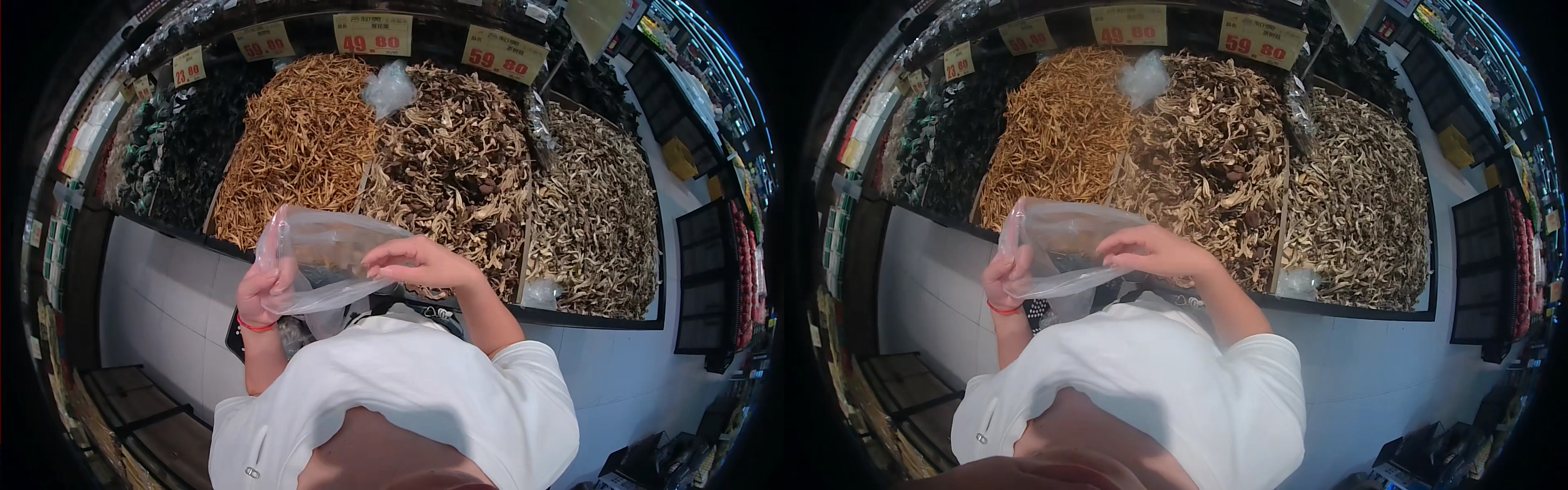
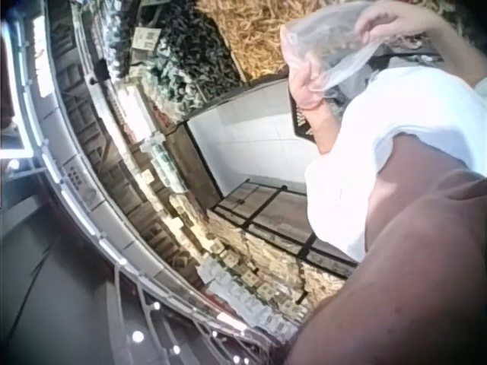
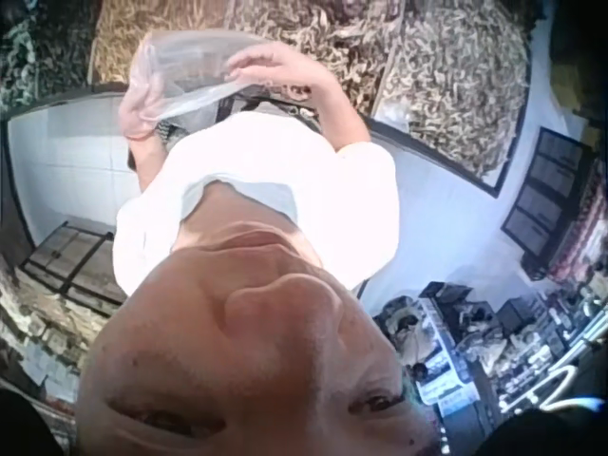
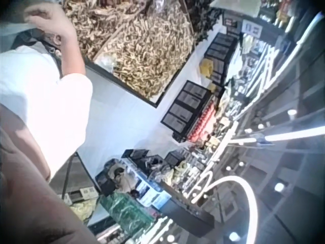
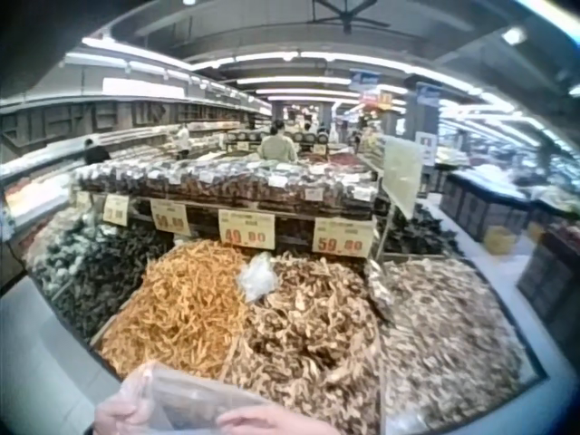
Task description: The person selects dried goods from bulk bins in a supermarket, placing them into a plastic bag and then into a shopping basket. They handle dried mushrooms and dried flat noodles, moving between different bins to collect items.
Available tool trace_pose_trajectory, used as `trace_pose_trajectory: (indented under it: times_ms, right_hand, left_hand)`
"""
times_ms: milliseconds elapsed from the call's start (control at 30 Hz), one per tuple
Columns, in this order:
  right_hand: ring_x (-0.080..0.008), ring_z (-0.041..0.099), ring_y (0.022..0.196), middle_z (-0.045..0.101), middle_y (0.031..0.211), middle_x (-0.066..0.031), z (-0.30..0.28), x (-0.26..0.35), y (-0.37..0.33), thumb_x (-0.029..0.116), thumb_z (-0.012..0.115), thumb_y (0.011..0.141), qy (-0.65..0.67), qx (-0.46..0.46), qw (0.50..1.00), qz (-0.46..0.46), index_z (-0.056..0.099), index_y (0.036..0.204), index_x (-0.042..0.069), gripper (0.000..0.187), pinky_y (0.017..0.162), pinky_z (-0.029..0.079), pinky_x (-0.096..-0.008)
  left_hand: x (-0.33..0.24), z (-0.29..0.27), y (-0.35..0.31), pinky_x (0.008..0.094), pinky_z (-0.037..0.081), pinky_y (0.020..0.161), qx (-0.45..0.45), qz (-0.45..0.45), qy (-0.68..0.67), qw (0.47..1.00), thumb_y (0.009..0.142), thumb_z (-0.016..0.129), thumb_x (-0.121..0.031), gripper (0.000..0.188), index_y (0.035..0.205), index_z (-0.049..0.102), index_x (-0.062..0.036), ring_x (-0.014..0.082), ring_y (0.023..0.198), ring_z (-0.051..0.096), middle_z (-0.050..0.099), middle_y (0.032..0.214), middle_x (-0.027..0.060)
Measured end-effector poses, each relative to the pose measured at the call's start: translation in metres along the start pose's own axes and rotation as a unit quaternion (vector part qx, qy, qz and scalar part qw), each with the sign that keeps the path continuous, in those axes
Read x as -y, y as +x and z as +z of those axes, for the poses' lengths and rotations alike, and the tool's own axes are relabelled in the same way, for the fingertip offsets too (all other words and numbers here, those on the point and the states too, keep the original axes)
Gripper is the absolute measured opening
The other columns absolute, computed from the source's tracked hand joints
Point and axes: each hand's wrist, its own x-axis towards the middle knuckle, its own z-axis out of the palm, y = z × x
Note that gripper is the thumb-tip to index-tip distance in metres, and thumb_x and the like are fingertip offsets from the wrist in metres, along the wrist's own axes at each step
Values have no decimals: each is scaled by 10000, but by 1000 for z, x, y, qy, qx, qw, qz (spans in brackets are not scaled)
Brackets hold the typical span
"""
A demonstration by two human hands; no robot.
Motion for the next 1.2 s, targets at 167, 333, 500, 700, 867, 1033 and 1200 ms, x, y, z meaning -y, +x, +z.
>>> trace_pose_trajectory:
  times_ms: [167, 333, 500, 700, 867, 1033, 1200]
  right_hand:
    - [-131, 627, 889, 654, 932, -84, -44, -1, -36, 41, 554, 894, 41, -246, 966, -71, 598, 1071, -17, 191, 795, 507, -268]
    - [-114, 624, 837, 644, 920, -44, -97, -18, -65, 44, 565, 887, -26, -492, 864, -105, 611, 1028, -4, 155, 769, 488, -239]
    - [-173, 596, 938, 600, 1058, -80, -146, -7, -64, 7, 586, 825, -241, -573, 781, -60, 601, 1075, 14, 250, 821, 470, -277]
    - [-323, 458, 1176, 516, 1207, -124, -177, -1, -31, -58, 580, 739, -492, -438, 752, -25, 562, 1150, 52, 426, 989, 378, -367]
    - [-320, 478, 1134, 531, 1190, -120, -215, -12, -13, -46, 617, 710, -581, -363, 728, -14, 580, 1116, 50, 419, 975, 394, -399]
    - [-299, 513, 1087, 574, 1118, -97, -221, -7, -5, -32, 642, 701, -605, -355, 712, -27, 591, 1075, 57, 388, 935, 430, -382]
    - [-289, 497, 1112, 566, 1150, -81, -220, 4, -10, -33, 654, 709, -576, -374, 726, -41, 577, 1085, 72, 399, 939, 429, -375]
  left_hand:
    - [6, 2, 26, 186, 316, 364, 20, 29, -43, 998, 836, 456, -5, 790, 1479, 45, -209, 58, 420, 303, 366, 659, 40]
    - [4, 9, 52, 191, 294, 373, 16, 54, -25, 998, 828, 449, -3, 803, 1483, 39, -221, 62, 423, 296, 350, 651, 31]
    - [23, 0, 80, 175, 275, 394, 21, 12, -24, 999, 842, 474, -23, 745, 1472, 119, -204, 62, 464, 292, 354, 667, 22]
    - [43, -5, 89, 176, 274, 388, 23, -20, -67, 997, 853, 473, -36, 763, 1481, 87, -234, 61, 452, 295, 368, 673, 26]
    - [41, 5, 85, 183, 269, 376, 43, -56, -82, 994, 853, 468, -42, 786, 1484, 47, -249, 55, 442, 290, 374, 673, 29]
    - [38, 5, 82, 188, 262, 370, 27, -39, -80, 996, 859, 455, -48, 783, 1484, 30, -253, 59, 430, 285, 366, 667, 31]
    - [39, 1, 86, 192, 256, 366, 20, -49, -98, 994, 857, 446, -40, 784, 1482, 26, -260, 60, 428, 287, 354, 659, 32]
